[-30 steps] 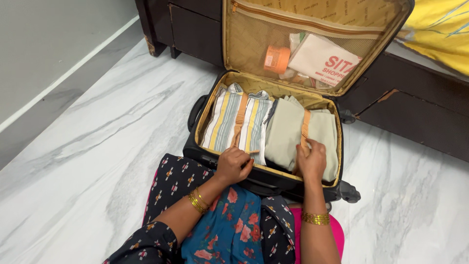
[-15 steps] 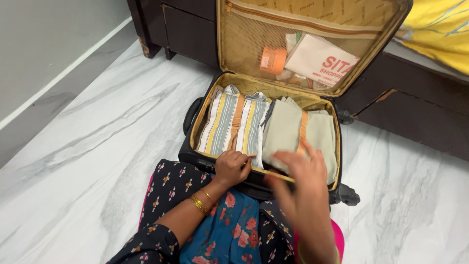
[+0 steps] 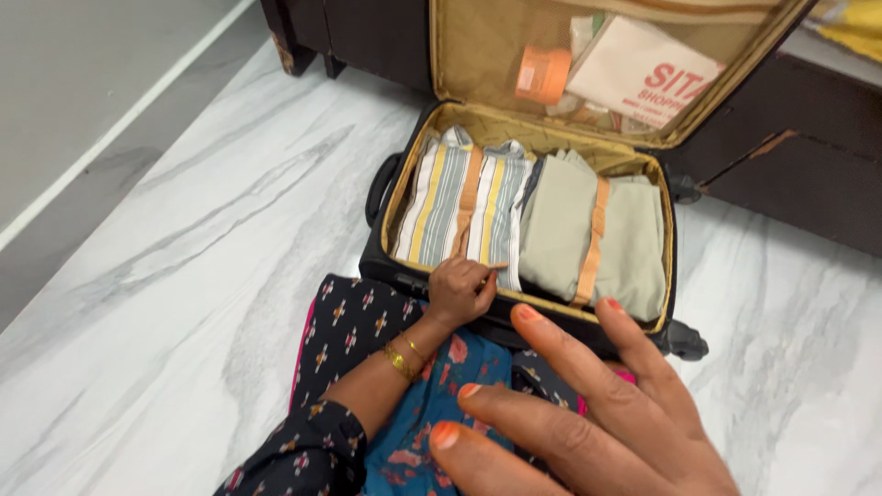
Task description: The person opens a black suitcase, adjusts the contents, and secures the straps. They then close the suitcase, reposition it, and open it again to retrieve a small green packet from the mesh pocket.
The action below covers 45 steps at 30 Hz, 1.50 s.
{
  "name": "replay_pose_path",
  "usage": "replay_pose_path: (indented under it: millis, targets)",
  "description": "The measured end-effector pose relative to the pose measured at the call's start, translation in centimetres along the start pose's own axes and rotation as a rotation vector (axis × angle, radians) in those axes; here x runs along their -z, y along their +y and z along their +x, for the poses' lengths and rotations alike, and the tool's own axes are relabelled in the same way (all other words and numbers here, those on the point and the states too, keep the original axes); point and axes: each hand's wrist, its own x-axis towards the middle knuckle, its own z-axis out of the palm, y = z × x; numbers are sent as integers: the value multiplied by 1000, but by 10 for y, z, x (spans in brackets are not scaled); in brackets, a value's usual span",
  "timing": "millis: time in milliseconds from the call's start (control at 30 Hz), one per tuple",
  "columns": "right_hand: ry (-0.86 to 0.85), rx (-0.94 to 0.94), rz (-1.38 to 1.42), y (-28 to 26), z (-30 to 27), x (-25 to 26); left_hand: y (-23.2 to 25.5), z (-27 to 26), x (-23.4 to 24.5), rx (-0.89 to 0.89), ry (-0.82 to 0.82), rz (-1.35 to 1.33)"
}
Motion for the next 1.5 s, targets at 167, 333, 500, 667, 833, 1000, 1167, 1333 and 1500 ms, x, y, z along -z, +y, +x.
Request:
replay_pose_path:
  millis: [167, 333, 500, 667, 833, 1000, 1167, 1333, 1500]
  targets:
    - [-317, 227, 167, 32, 29, 17, 2, 3, 1, 19, 0, -4]
    - [-42, -172, 83, 66, 10, 24, 0, -3, 1, 32, 8, -31]
    - [-77, -722, 167, 157, -12, -104, 1, 2, 4, 22, 29, -32]
    - [3, -917, 27, 250, -102, -216, 3, 1, 4, 21, 16, -24]
    - [-139, -1015, 26, 294, -144, -254, 5, 4, 1, 44, -36, 36]
    - [-266, -961, -87, 290, -135, -264, 6, 6, -2, 51, -90, 71]
    - [-230, -952, -50, 279, -127, -255, 11, 10, 3, 77, -137, 108]
    - [145, -515, -58, 263, -120, -251, 19, 12, 12, 41, -77, 72]
    - [110, -397, 234, 231, -102, -264, 15, 6, 15, 53, -181, 72]
